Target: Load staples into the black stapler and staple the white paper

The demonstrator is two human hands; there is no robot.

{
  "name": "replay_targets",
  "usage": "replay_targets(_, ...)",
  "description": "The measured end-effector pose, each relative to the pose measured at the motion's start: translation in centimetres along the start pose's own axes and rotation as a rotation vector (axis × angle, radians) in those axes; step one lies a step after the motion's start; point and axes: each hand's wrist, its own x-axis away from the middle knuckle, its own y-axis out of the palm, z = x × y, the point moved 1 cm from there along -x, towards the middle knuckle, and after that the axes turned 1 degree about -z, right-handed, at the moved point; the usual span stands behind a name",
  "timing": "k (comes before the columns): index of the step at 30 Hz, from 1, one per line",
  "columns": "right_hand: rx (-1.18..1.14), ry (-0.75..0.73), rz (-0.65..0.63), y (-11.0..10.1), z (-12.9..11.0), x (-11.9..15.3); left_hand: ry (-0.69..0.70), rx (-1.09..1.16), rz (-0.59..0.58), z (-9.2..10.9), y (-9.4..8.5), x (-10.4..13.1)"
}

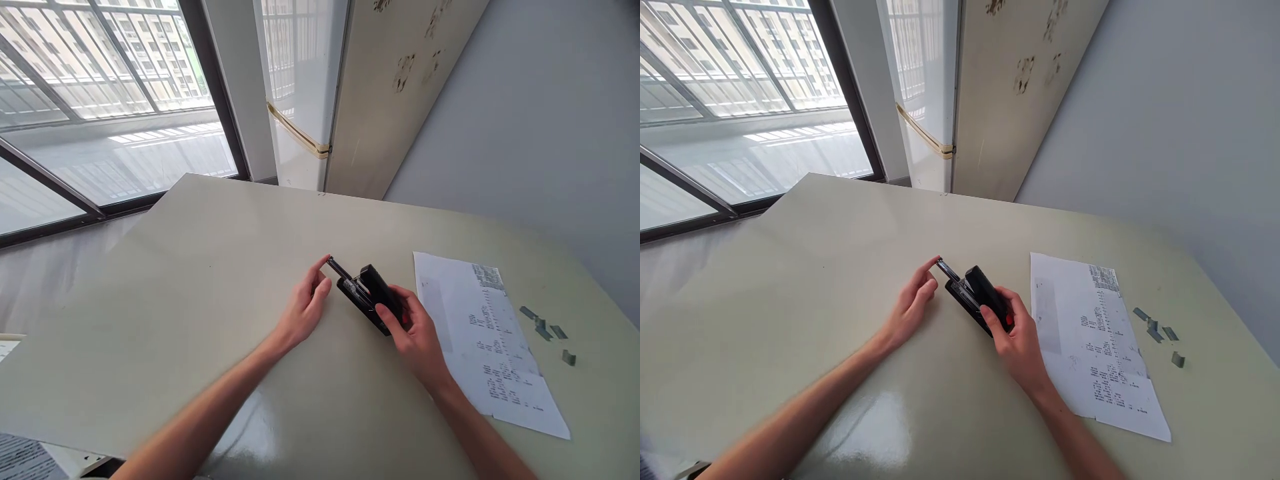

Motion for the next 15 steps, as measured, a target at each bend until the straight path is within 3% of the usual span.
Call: replay_targets(15, 0.025, 0.008, -0.001, -0.24, 0.08, -0.01, 0.062, -0.122, -0.039, -0.75, -0.09, -0.49)
